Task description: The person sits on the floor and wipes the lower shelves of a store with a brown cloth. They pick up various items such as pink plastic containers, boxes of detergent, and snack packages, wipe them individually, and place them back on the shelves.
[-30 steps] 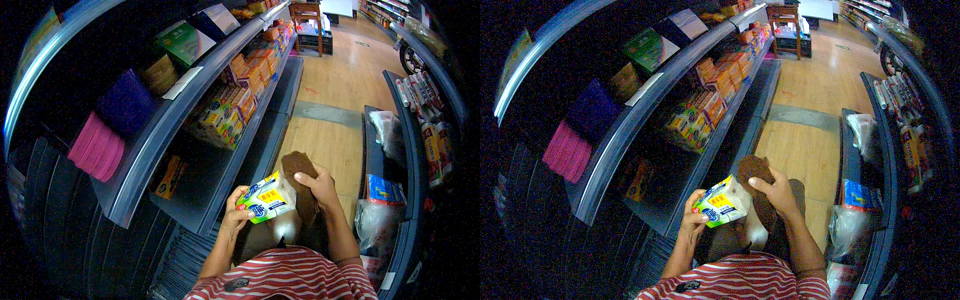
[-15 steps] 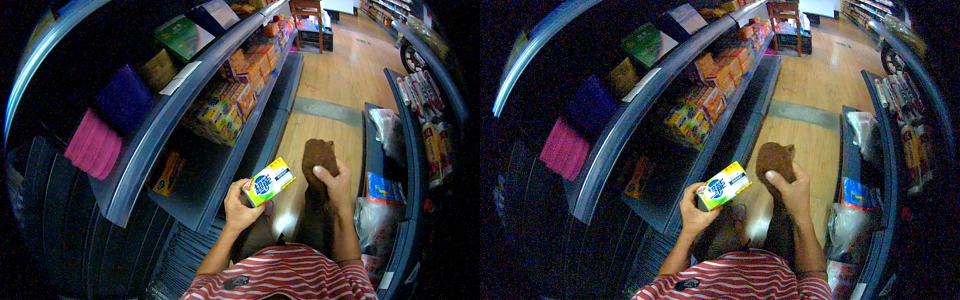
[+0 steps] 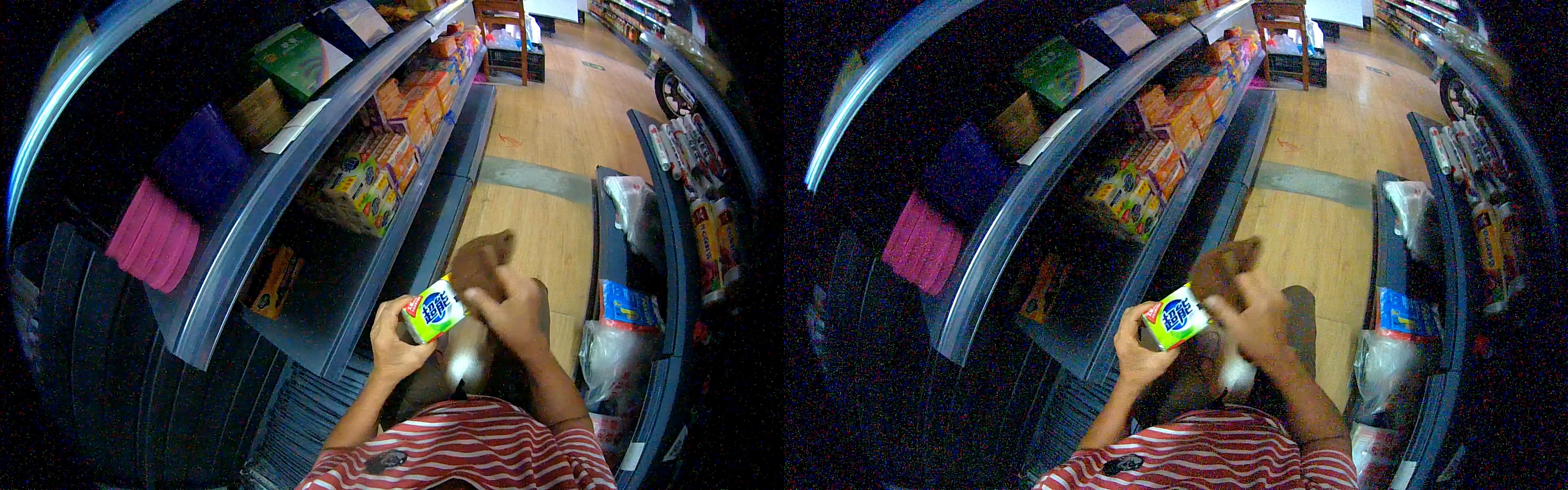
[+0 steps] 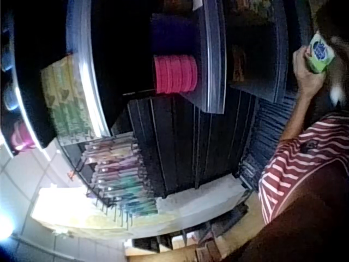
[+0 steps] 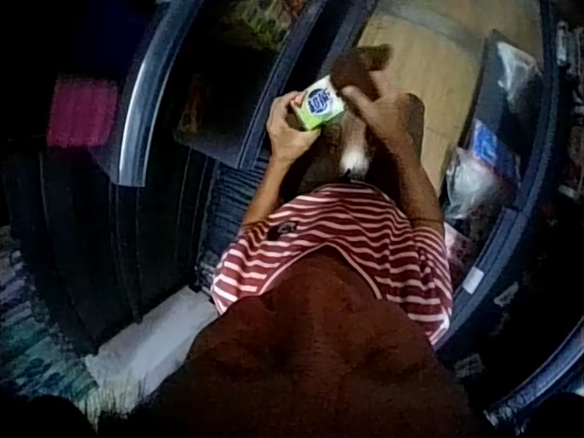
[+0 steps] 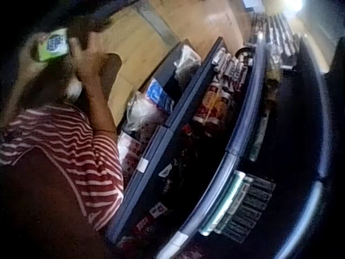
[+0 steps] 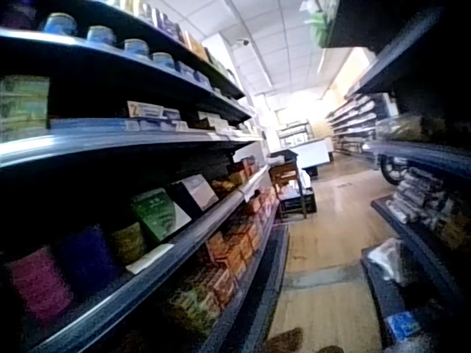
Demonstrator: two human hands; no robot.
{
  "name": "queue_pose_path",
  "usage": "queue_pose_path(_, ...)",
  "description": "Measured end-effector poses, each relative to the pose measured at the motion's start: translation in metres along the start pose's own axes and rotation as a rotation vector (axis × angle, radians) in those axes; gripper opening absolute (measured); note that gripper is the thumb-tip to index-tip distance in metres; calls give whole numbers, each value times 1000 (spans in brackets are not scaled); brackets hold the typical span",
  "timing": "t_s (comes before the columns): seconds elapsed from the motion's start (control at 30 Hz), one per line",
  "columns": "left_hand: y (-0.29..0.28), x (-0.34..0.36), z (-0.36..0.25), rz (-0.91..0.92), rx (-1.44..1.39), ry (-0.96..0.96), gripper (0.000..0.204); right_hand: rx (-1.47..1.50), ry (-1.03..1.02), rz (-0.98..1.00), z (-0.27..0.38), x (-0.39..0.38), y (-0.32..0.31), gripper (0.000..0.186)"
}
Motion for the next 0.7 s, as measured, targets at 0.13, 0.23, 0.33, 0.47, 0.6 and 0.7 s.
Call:
queue_pose_path(0.13, -6, -8, 12, 64, -305, -380, 56, 420, 518, -137, -55, 15, -10, 29)
queue_pose_path(0.23, -8, -1, 6, 258, -640, -645, 59, 831, 887, -69, -71, 10, -13, 33)
queue_pose_path(0.33, 1, -6, 2, 374, -1011, -919, 62, 1105, 1021, 32, -66, -1, 0, 36)
queue_pose_path(0.47, 9, -12, 1, 433, -1084, -1032, 63, 1156, 1273, 347, -46, -17, 18, 44)
queue_pose_path(0.6, 4, -11, 8, 378, -1051, -1045, 61, 1264, 1293, 372, -56, -25, 29, 43)
queue_pose_path(0.7, -9, -8, 17, 275, -1020, -1080, 58, 1491, 1278, 214, -78, -25, 30, 42)
Point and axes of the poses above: each hand's wrist, its own x-axis towards the middle knuckle, its own y-axis out of the palm, z = x × y, the point moved 1 cm from there along x, towards the middle knuckle, and after that the axes turned 15 degrees about -z, right-handed, at the moved point
